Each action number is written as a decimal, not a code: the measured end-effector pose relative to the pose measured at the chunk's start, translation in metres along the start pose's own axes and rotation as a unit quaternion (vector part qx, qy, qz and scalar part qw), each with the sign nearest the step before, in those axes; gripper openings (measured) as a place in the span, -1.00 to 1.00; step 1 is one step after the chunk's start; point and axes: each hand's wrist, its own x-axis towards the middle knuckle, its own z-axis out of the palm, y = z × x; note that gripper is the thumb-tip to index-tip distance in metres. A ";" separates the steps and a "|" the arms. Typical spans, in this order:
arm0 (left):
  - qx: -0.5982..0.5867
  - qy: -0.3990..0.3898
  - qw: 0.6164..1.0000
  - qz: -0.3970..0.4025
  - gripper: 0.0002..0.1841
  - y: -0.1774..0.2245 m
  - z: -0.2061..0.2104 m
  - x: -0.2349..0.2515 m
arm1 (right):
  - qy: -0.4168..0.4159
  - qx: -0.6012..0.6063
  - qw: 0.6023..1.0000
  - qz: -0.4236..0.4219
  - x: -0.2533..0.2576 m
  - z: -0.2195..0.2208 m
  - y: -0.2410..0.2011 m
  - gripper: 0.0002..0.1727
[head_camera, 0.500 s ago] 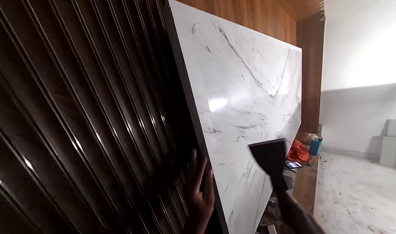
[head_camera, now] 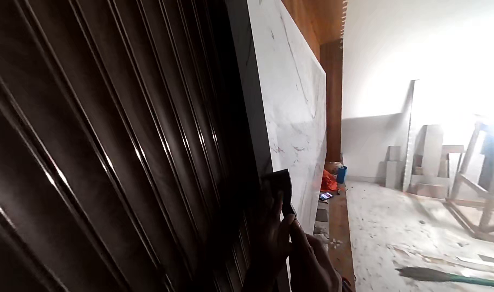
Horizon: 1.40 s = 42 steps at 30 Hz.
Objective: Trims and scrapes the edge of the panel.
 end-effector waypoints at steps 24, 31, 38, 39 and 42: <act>0.028 0.056 0.998 0.028 -0.67 0.013 0.003 0.090 | 0.019 -0.056 0.997 -0.044 0.090 -0.008 -0.035 -0.53; -0.004 0.066 0.998 0.010 -0.63 0.024 0.007 0.094 | 0.001 -0.074 0.995 -0.066 0.103 -0.021 -0.032 -0.53; -0.024 0.054 0.998 -0.006 -0.64 0.030 0.006 0.106 | -0.002 -0.080 0.994 -0.072 0.115 -0.025 -0.040 -0.52; -0.022 0.042 0.999 -0.024 -0.62 0.027 0.005 0.110 | -0.002 -0.079 0.994 -0.072 0.122 -0.024 -0.043 -0.52; -0.153 0.051 0.984 -0.072 -0.73 0.030 0.002 0.112 | -0.016 -0.087 0.994 -0.069 0.128 -0.030 -0.046 -0.51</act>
